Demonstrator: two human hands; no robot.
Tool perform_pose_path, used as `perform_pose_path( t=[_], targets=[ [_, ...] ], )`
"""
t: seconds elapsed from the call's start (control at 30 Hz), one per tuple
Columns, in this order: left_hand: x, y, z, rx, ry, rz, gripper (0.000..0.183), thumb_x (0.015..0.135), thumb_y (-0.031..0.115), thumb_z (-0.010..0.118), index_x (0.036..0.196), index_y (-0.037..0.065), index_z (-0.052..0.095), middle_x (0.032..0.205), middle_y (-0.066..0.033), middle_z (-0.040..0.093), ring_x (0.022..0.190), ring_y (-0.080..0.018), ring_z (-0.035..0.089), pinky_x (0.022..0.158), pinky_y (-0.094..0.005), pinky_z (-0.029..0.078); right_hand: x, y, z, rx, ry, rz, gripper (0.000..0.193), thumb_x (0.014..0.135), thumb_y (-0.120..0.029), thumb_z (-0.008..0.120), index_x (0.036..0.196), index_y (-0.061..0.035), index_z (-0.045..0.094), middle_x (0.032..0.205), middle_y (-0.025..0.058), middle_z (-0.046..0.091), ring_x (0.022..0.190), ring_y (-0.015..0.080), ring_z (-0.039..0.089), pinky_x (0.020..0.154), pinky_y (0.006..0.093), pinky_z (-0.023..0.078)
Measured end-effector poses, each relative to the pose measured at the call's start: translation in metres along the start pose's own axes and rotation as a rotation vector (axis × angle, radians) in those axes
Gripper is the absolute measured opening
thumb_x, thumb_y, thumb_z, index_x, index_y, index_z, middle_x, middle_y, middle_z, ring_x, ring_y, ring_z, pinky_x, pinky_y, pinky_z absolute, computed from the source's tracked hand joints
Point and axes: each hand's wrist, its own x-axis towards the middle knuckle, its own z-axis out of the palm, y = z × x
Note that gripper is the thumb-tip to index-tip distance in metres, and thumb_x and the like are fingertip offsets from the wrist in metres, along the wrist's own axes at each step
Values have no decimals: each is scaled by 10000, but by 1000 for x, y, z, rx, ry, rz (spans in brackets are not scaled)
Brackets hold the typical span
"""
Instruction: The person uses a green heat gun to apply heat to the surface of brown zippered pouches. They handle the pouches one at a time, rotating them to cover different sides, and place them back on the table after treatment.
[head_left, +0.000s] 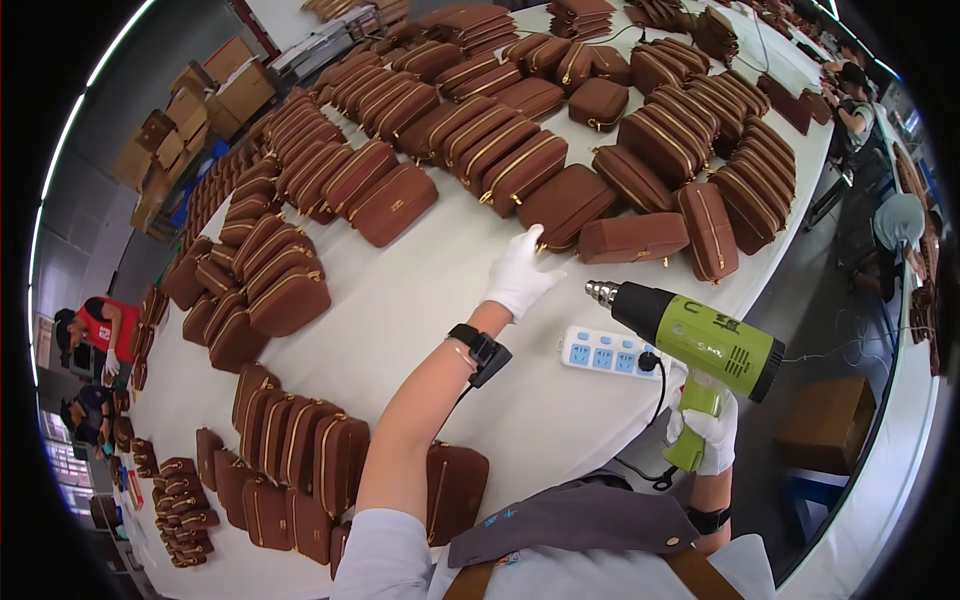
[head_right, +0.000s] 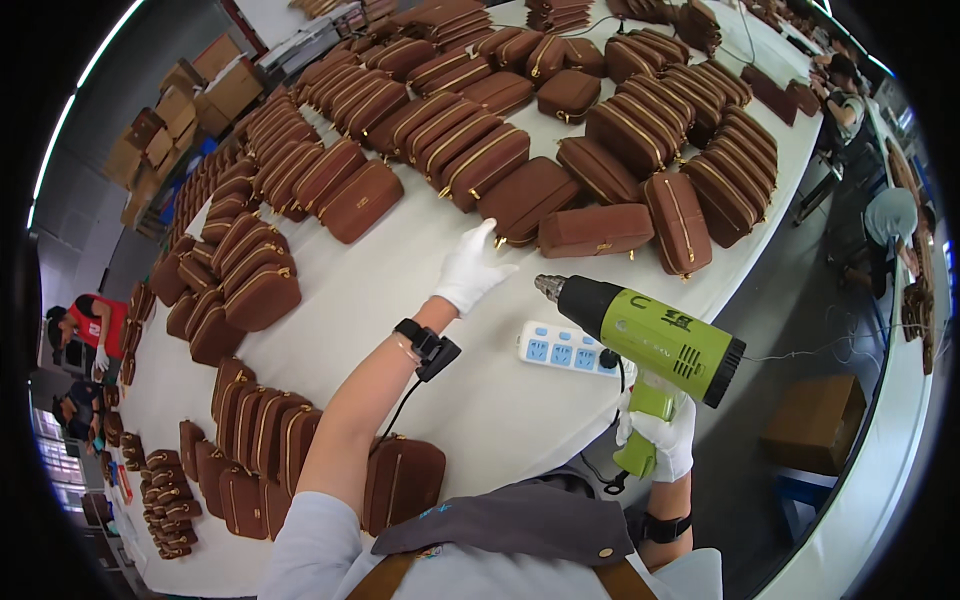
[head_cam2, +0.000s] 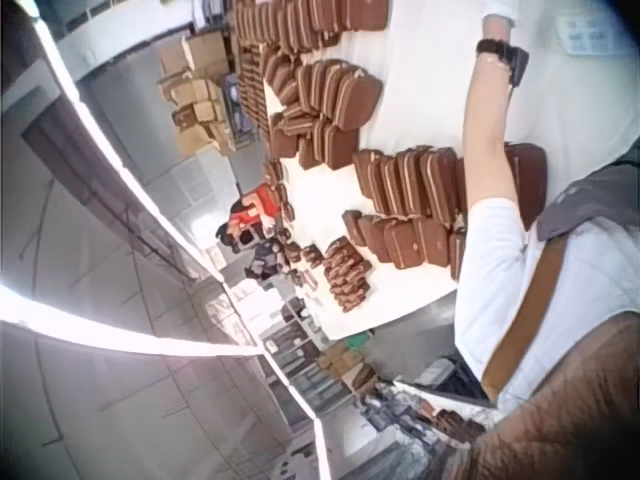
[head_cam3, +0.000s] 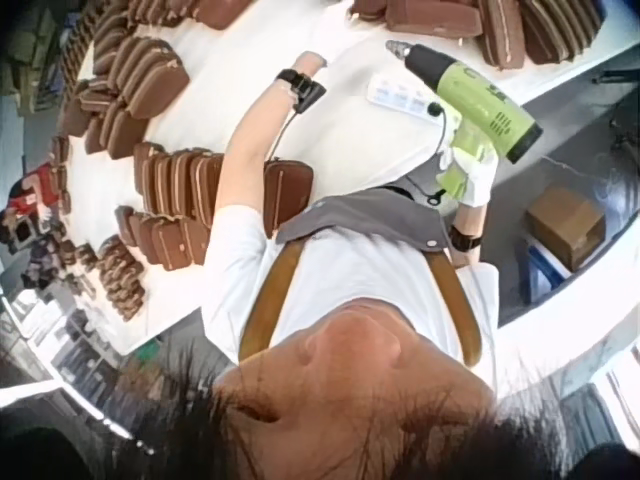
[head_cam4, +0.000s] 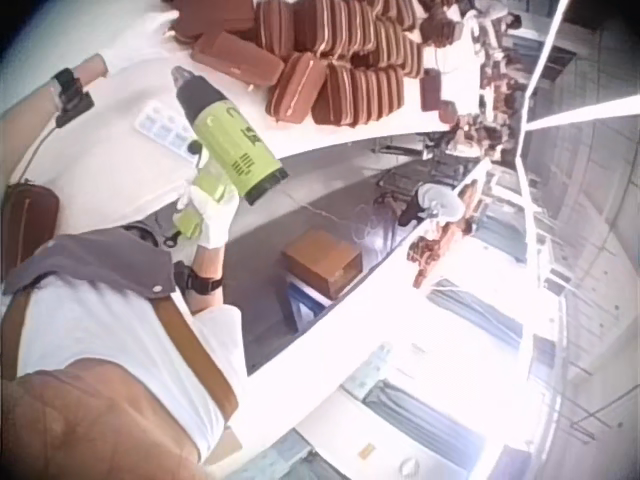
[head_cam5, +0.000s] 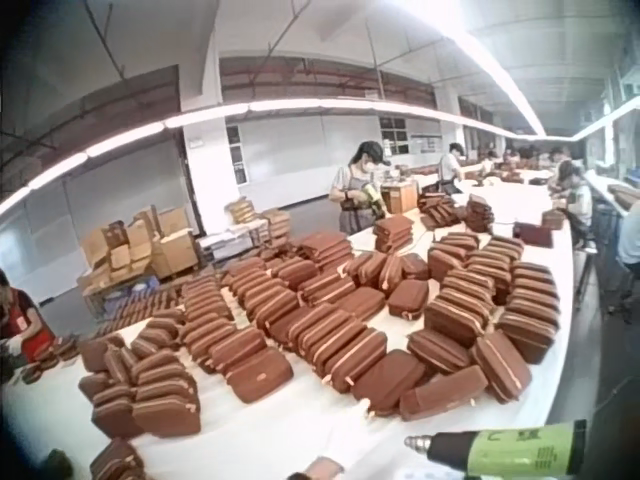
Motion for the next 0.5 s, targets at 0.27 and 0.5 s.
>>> perform_pose_path(
  t=[0.27,0.5],
  targets=[
    [57,60,53,13,-107,17,777,627,287,848,1313,90,541,1269,-153,599,1158,-334,584,1008,-426,468,-4,-15,-20,18,158,-96,531,696,-65,692,1165,94,502,862,168,628,569,192,626,494,307,539],
    [-49,4,4,-86,134,-38,611,606,238,864,1134,43,627,1077,-184,647,992,-360,629,875,-430,519,-9,-14,-17,-166,82,-16,522,699,-13,686,1181,58,499,869,149,627,577,179,620,497,297,536]
  ],
)
